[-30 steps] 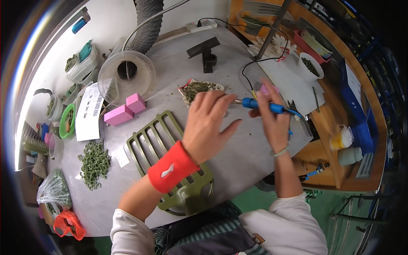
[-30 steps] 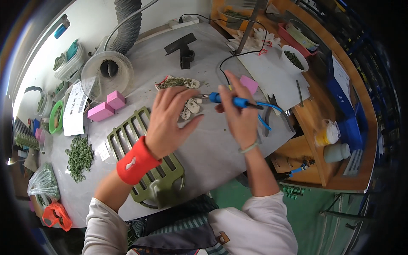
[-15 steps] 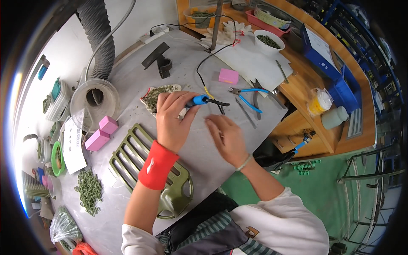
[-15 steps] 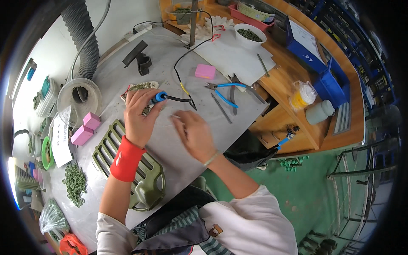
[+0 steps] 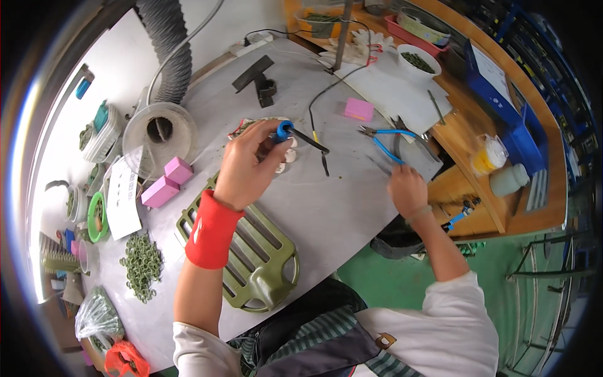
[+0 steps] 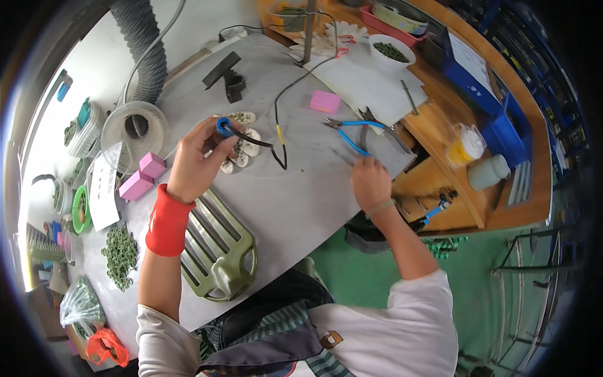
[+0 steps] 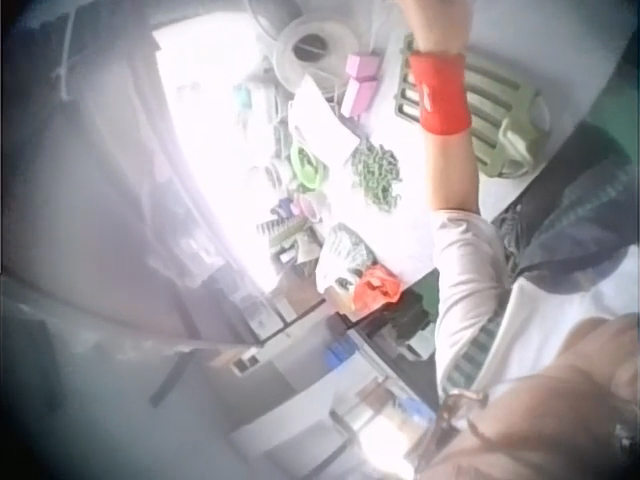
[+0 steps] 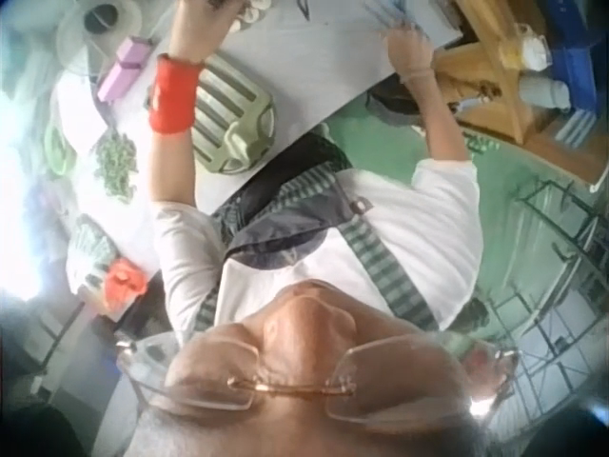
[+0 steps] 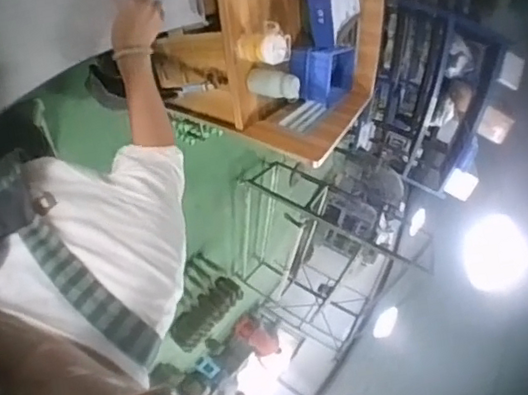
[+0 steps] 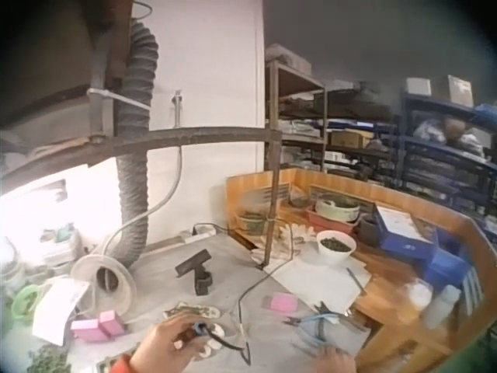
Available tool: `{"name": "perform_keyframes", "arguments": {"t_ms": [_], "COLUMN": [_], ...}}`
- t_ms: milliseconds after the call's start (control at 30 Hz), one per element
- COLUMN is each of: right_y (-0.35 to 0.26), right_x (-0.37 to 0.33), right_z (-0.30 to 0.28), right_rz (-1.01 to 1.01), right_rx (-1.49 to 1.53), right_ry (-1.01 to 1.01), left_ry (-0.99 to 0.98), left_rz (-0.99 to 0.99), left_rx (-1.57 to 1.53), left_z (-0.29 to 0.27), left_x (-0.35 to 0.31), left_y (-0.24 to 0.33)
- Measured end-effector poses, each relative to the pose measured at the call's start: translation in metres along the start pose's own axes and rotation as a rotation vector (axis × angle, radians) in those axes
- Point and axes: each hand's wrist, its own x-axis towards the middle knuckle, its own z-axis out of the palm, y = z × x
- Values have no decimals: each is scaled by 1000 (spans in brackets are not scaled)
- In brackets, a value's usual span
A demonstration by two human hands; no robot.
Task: The person mounts small green plastic rings onto the tines of a green plastic rake-like tool using a heated soldering iron to fuse them by hand.
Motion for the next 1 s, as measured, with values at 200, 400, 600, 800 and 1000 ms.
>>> {"name": "perform_keyframes", "arguments": {"t_ms": [200, 400, 600, 800, 1000], "right_y": [-77, -171, -201, -132, -92], "right_x": [-57, 17, 134, 176, 127], "right_z": [-40, -2, 16, 5, 25], "right_rz": [-72, 558, 455, 210, -56], "right_rx": [783, 2030, 2230, 952, 775], "right_ry": [-345, -305, 148, 654, 443], "left_ry": [-28, -19, 268, 394, 364], "left_rz": [-11, 18, -42, 68, 56], "left_rx": [28, -8, 33, -25, -34], "left_z": [2, -13, -8, -20, -17], "left_x": [0, -12, -26, -40, -54], "left_y": [-5, 2, -21, -26, -46]}}
